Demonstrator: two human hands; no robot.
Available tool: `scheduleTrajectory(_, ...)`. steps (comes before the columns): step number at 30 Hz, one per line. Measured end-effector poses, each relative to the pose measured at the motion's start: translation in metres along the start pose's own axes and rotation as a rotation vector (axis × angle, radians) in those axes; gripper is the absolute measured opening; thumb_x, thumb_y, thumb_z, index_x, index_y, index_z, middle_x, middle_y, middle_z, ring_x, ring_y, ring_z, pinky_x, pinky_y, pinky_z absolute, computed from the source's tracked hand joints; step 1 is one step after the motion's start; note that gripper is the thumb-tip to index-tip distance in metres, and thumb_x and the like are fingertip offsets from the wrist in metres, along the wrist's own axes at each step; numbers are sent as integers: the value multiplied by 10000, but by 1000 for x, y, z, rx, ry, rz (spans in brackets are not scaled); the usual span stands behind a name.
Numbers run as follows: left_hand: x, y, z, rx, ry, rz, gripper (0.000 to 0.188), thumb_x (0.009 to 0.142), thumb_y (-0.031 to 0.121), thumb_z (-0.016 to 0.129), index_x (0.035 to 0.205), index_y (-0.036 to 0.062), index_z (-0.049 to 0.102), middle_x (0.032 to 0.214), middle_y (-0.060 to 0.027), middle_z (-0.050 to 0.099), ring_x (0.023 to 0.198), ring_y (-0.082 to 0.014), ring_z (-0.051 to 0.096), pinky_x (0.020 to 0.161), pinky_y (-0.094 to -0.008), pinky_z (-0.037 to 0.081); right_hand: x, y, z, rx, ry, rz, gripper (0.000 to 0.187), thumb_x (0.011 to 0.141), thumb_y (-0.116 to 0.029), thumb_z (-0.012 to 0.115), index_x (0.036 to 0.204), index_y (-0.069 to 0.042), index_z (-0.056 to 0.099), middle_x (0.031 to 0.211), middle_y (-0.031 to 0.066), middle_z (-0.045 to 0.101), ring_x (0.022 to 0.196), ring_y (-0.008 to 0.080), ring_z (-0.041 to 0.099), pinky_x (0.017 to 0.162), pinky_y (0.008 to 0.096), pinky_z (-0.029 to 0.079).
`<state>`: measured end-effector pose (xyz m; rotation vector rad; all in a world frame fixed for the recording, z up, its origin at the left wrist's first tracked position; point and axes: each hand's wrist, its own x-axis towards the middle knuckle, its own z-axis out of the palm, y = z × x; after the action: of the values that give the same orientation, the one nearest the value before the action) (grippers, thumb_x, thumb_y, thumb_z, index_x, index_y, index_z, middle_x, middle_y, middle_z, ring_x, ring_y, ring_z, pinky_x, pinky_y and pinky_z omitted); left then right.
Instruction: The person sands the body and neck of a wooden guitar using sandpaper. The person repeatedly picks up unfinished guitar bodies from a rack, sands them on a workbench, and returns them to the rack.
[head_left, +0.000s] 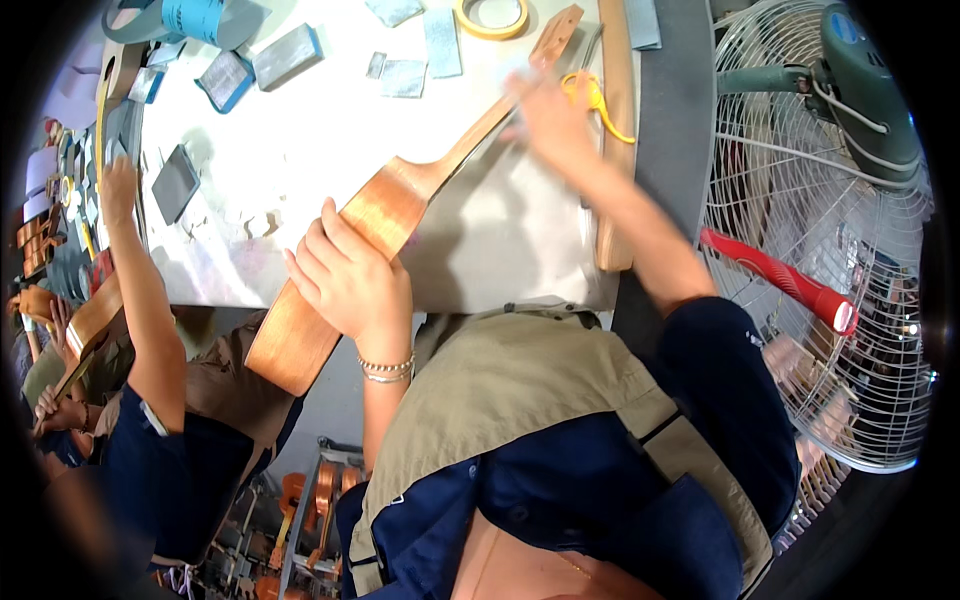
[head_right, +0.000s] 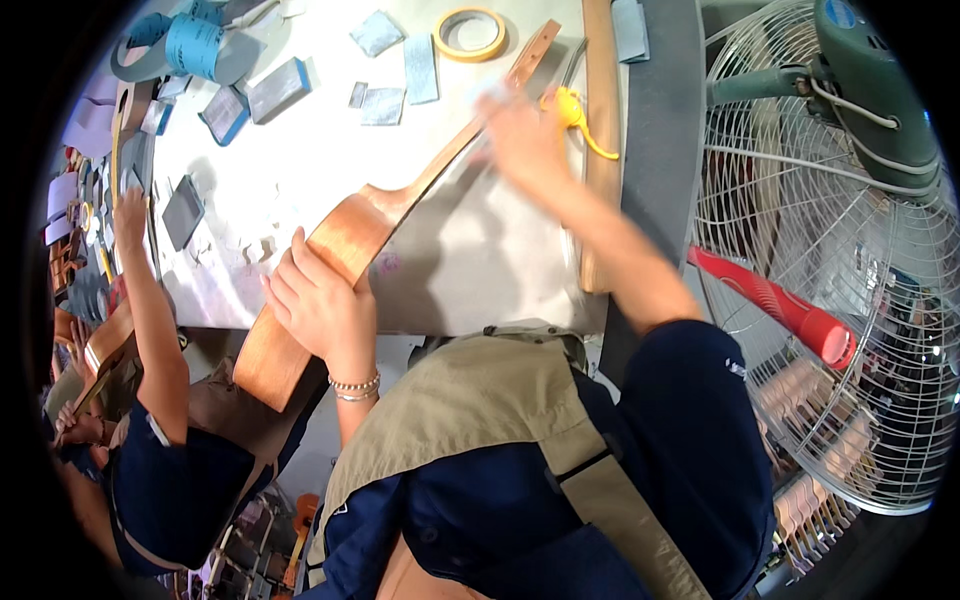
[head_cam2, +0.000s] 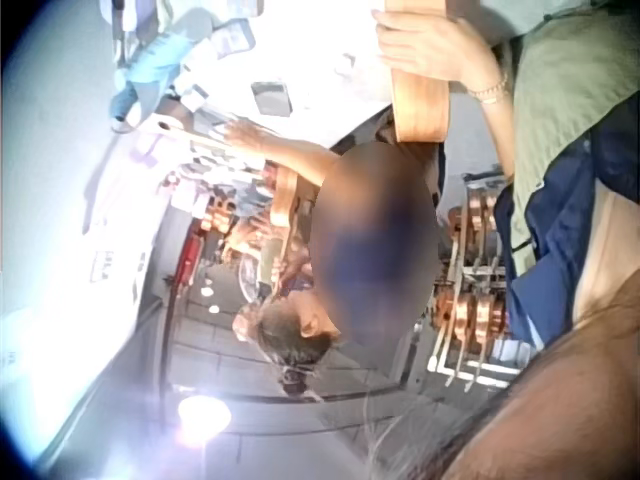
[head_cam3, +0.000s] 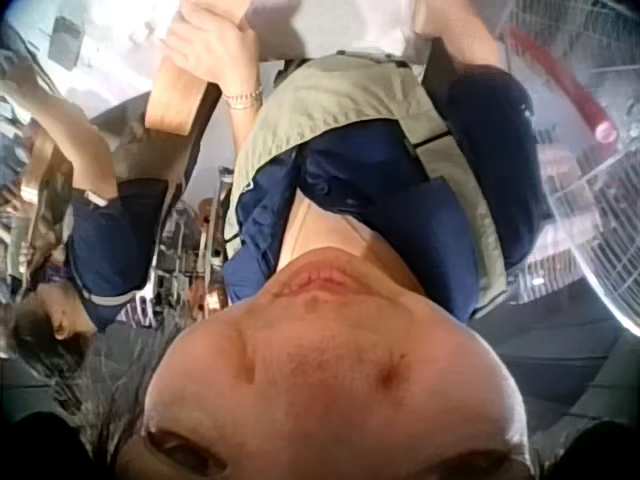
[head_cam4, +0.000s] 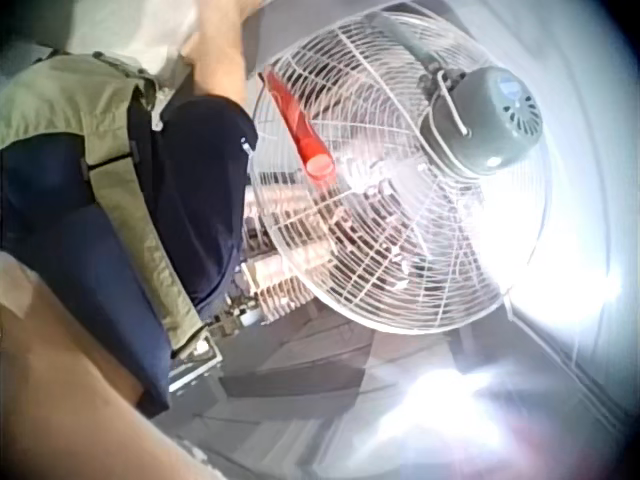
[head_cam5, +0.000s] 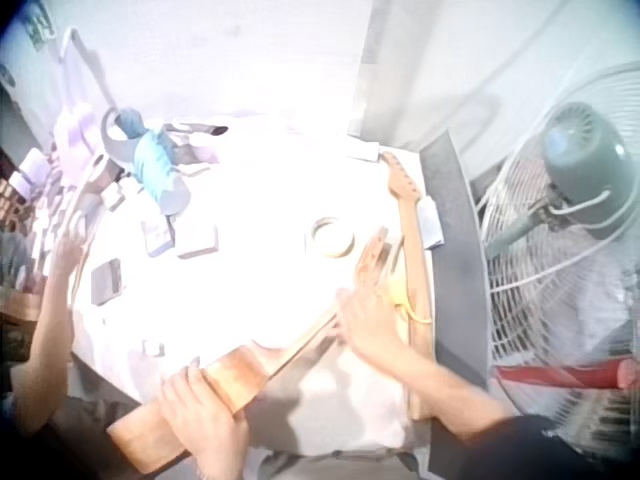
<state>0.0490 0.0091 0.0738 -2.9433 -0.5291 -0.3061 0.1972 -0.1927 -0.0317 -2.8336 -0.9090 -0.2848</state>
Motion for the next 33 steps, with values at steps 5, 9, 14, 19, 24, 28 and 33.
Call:
scheduleTrajectory(5, 0, -3, 4, 66, -6, 19, 700, 585, 184, 725, 1213, 38, 453, 1006, -88, 514, 954, -263, 499, 994, -432, 333, -24, -81, -22, 401, -174, -234, 683, 757, -475, 597, 1285, -71, 440, 1335, 98, 444, 1276, 257, 359, 1088, 456, 154)
scheduleTrajectory(9, -1, -2, 10, 80, 15, 40, 797, 542, 258, 799, 1227, 54, 445, 1010, -88, 511, 955, -268, 493, 992, -420, 336, 0, 24, 8, 102, -68, 81, 632, 782, -426, 598, 1309, -123, 427, 1363, 48, 422, 1322, 221, 293, 1069, 552, 103)
scheduleTrajectory(14, 12, 0, -8, 11, -28, -2, 632, 606, 114, 670, 1196, 23, 464, 1004, -98, 515, 964, -263, 504, 985, -431, 335, -18, -32, -8, 342, -91, -68, 640, 793, -382, 602, 1347, -157, 373, 1401, 28, 374, 1343, 219, 256, 1026, 638, 97)
scheduleTrajectory(19, 17, -1, -4, -5, -63, 26, 706, 577, 169, 733, 1209, 29, 450, 995, -95, 514, 967, -263, 497, 988, -424, 334, 16, 69, 0, -101, 36, 131, 547, 842, -372, 551, 1346, -241, 385, 1418, -34, 353, 1338, 269, 249, 1019, 647, 79)
scheduleTrajectory(24, 24, -4, -9, -2, -122, 11, 796, 555, 255, 789, 1230, 23, 435, 1021, -98, 511, 986, -261, 493, 1001, -426, 321, 46, 84, 2, -22, -115, 322, 476, 901, -396, 453, 1360, -299, 372, 1460, -70, 270, 1372, 254, 140, 1035, 641, 20)
scheduleTrajectory(28, 27, -5, -10, -8, -143, 40, 842, 560, 261, 790, 1280, 39, 415, 1017, -99, 512, 978, -259, 498, 986, -443, 336, 65, 105, 16, 135, -32, 188, 478, 916, -429, 403, 1374, -299, 353, 1478, -66, 227, 1377, 259, 120, 1049, 612, -24)
scheduleTrajectory(33, 22, -4, -10, -23, -122, 20, 908, 550, 255, 796, 1334, 60, 381, 1010, -92, 508, 974, -261, 500, 981, -448, 336, 49, 80, 22, 169, -12, 208, 466, 935, -451, 337, 1375, -299, 355, 1477, -65, 235, 1376, 264, 136, 1039, 617, -52)
